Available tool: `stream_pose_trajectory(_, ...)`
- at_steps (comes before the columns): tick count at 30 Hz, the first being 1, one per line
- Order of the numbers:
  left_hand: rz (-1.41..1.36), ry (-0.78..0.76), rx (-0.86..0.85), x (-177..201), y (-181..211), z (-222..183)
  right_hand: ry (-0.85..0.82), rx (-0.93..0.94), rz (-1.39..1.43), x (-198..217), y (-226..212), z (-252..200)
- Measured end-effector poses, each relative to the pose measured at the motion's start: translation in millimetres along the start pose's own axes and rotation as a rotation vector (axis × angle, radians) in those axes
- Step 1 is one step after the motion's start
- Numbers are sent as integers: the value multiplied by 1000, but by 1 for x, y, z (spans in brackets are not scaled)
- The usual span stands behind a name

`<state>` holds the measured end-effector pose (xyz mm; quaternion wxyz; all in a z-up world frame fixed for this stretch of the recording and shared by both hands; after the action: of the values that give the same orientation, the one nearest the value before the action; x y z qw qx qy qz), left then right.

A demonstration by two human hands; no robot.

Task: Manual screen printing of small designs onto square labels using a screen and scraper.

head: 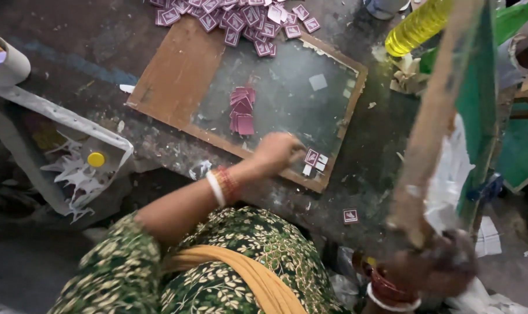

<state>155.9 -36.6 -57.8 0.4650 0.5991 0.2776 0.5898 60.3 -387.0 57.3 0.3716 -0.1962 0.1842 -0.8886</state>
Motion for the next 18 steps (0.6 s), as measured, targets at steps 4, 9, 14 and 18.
stream_pose_trajectory(4,481,134,-15,-27,-49,37,58,125,-339,14,-52,40)
stream_pose_trajectory(9,259,163,80,-19,-100,82,122,160,-199,17,-54,60)
stream_pose_trajectory(14,-381,814,211,142,-78,11,80,125,-353,30,-55,52)
stream_pose_trajectory(18,500,417,-11,122,-42,-29,28,497,-1040,7,-88,36)
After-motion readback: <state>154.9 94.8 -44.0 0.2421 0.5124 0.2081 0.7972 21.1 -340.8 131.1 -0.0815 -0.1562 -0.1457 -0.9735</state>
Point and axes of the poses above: each hand's wrist, its own z-axis towards the middle knuckle, its own x-axis out of the back of the hand, y = z × x, the point moved 10 cm from there along z, towards the middle knuckle, and after that the axes turned 1 degree about y, right-handed, at the moved point
